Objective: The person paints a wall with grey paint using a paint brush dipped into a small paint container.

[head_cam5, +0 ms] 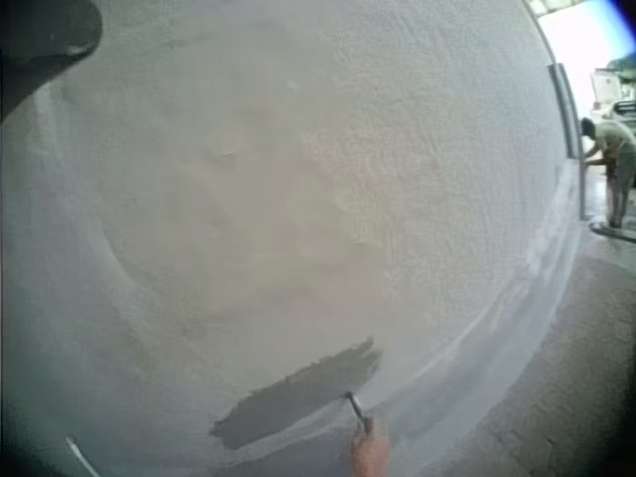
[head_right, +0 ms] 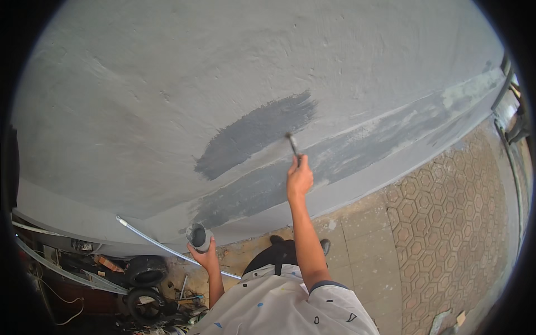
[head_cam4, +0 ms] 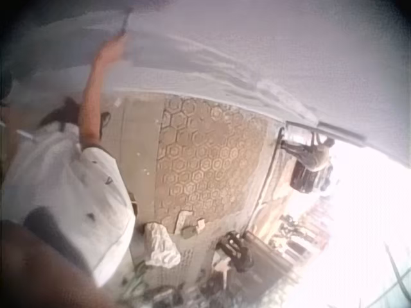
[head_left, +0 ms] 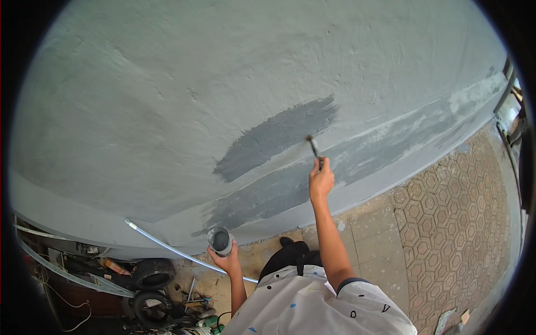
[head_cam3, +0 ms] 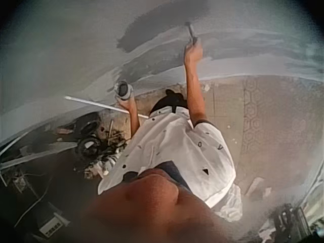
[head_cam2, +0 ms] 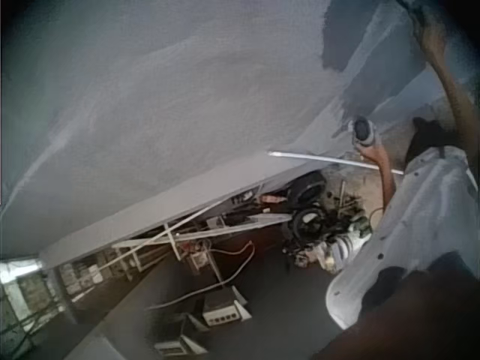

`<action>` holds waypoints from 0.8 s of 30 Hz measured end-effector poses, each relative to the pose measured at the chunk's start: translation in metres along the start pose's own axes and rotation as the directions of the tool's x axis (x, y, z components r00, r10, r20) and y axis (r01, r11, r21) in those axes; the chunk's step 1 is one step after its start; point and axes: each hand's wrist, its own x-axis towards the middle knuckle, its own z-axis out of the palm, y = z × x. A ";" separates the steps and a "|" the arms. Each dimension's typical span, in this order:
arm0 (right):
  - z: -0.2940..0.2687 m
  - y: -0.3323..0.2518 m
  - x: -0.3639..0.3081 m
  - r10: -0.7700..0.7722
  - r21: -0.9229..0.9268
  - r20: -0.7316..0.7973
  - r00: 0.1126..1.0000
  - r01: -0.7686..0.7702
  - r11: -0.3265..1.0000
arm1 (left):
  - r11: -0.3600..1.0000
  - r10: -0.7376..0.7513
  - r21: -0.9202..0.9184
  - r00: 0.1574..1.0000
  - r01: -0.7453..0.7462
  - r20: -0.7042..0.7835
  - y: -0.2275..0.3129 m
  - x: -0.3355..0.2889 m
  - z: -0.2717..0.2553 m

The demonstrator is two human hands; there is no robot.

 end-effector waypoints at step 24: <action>-0.029 -0.025 0.052 0.166 0.172 -0.148 0.975 -0.140 0.975 | 0.997 0.041 -0.075 0.996 -0.035 0.080 -0.006 0.017 0.031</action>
